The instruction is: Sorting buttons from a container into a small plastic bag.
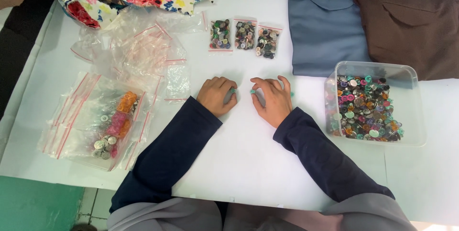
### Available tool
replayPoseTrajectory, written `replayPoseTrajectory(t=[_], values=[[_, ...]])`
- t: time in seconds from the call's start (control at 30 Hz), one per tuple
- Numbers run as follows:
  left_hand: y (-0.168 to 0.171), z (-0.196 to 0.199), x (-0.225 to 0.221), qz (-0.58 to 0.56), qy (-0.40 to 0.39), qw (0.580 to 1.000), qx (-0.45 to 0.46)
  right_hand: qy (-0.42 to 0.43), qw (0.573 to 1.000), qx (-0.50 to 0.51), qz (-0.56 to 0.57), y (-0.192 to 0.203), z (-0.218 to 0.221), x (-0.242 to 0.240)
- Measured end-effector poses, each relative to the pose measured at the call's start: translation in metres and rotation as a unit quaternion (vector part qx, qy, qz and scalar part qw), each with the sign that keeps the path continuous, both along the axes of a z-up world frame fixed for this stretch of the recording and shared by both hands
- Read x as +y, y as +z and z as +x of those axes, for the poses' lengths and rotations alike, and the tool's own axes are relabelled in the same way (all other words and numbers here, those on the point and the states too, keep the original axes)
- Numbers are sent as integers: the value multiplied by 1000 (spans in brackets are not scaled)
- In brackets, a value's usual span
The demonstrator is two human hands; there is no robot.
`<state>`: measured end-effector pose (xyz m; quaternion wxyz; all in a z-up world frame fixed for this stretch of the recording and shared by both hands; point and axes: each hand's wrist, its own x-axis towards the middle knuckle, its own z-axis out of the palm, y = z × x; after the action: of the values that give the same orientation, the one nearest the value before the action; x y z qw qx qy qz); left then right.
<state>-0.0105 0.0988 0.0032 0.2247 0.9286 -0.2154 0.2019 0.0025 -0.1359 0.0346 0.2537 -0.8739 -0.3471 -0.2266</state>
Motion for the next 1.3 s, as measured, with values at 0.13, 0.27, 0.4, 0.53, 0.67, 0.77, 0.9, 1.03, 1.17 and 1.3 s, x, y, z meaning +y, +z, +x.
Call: replayPoseTrajectory(t=[0.13, 0.27, 0.4, 0.53, 0.67, 0.77, 0.9, 1.03, 1.17, 1.3], values=[[6, -4, -1, 6, 1, 1000, 15, -3, 1000, 20, -10, -7, 4, -2], [6, -6, -3, 22, 20, 1000, 7, 0, 999, 47, -4, -4, 6, 0], [5, -6, -4, 32, 35, 999, 7, 0, 998, 58, -5, -3, 7, 0], [-3, -4, -4, 18, 35, 999, 0, 1, 1000, 29, 2, -8, 8, -1], [-7, -3, -4, 22, 48, 999, -13, -2, 1000, 29, 3, -7, 8, 0], [-3, -4, -6, 23, 52, 998, -17, -3, 1000, 29, 10, -6, 8, 0], [9, -9, -10, 18, 55, 994, -96, 4, 999, -6, 48, -3, 2, -3], [47, -22, -29, -11, 36, 987, -153, 14, 995, -24, 99, 30, -30, -12], [90, -26, -88, -102, -16, 980, -171, 11, 989, -52, 136, 83, -69, -47], [128, -22, -170, -145, -92, 977, -130, -32, 995, -27, 86, 140, -75, -118]])
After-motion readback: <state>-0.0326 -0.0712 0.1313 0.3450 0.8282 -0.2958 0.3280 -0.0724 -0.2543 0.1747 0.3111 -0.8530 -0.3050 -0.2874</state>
